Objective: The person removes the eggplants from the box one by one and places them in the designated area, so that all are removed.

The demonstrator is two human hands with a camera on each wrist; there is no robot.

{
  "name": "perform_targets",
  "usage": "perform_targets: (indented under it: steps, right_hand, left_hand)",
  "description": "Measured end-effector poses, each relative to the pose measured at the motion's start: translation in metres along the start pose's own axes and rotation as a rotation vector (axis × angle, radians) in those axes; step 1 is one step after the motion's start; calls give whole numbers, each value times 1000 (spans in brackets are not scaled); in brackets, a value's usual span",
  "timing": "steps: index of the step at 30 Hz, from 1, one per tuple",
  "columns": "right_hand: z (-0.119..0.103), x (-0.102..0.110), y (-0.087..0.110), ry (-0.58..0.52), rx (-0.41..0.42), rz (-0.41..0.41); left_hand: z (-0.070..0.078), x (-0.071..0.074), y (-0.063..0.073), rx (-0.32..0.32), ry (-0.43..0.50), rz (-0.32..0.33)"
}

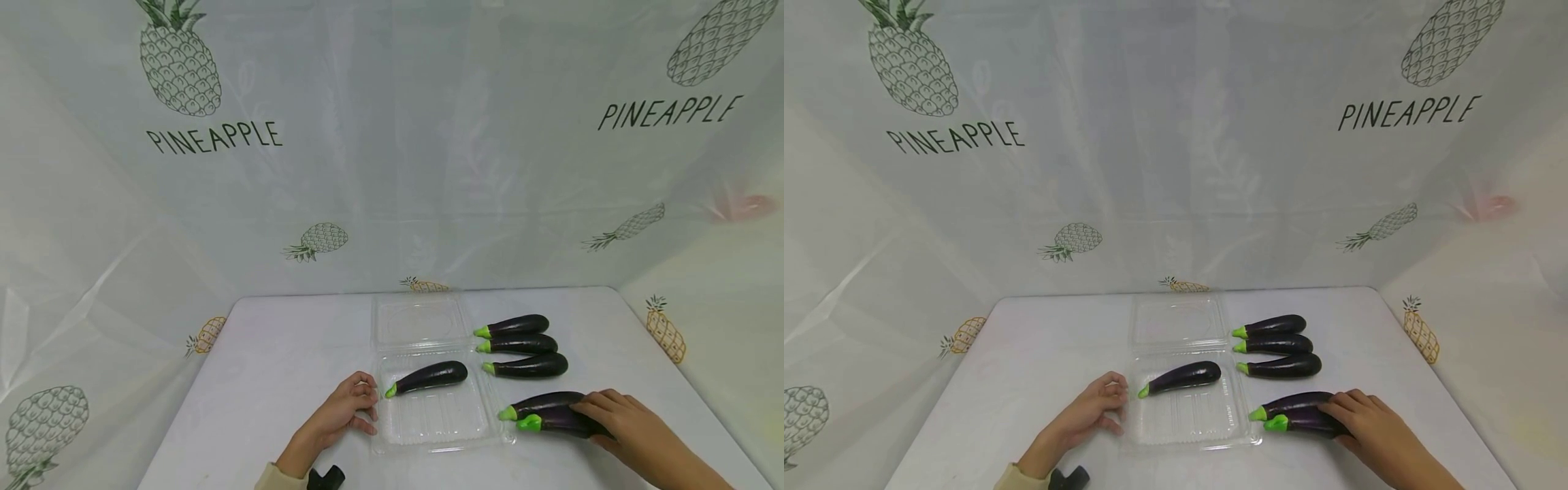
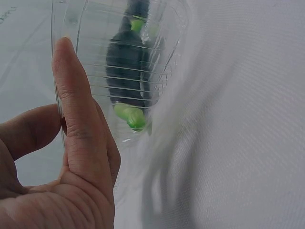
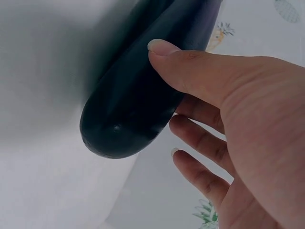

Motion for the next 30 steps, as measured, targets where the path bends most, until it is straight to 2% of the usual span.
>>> perform_targets:
  steps: [7, 12, 18, 23, 28, 30]
  right_hand:
    - [-2, -8, 3, -17, 20, -8]
    - [-6, -9, 1, -25, 55, 48]
    - [-7, -13, -3, -40, 48, 27]
    - [-10, -16, -4, -45, 74, 77]
    - [-11, -21, -8, -37, 1, -38]
    - [-11, -23, -10, -37, -16, -58]
  left_hand:
    - [-2, -1, -1, 3, 0, 12]
    - [-1, -1, -1, 2, -1, 15]
    - [-1, 0, -1, -2, 2, 8]
    - [-1, -1, 0, -2, 4, 10]
    - [-1, 0, 1, -7, 5, 9]
    - [-1, 0, 1, -5, 4, 10]
Point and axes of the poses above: each hand's wrist, its own y-axis away from the middle knuckle, its own x-axis out of the back of the hand, z = x × y, the point moved 5 cm from there along -y, towards the middle knuckle, and after that the axes turned 14 degrees about z, right-handed, at the moved point
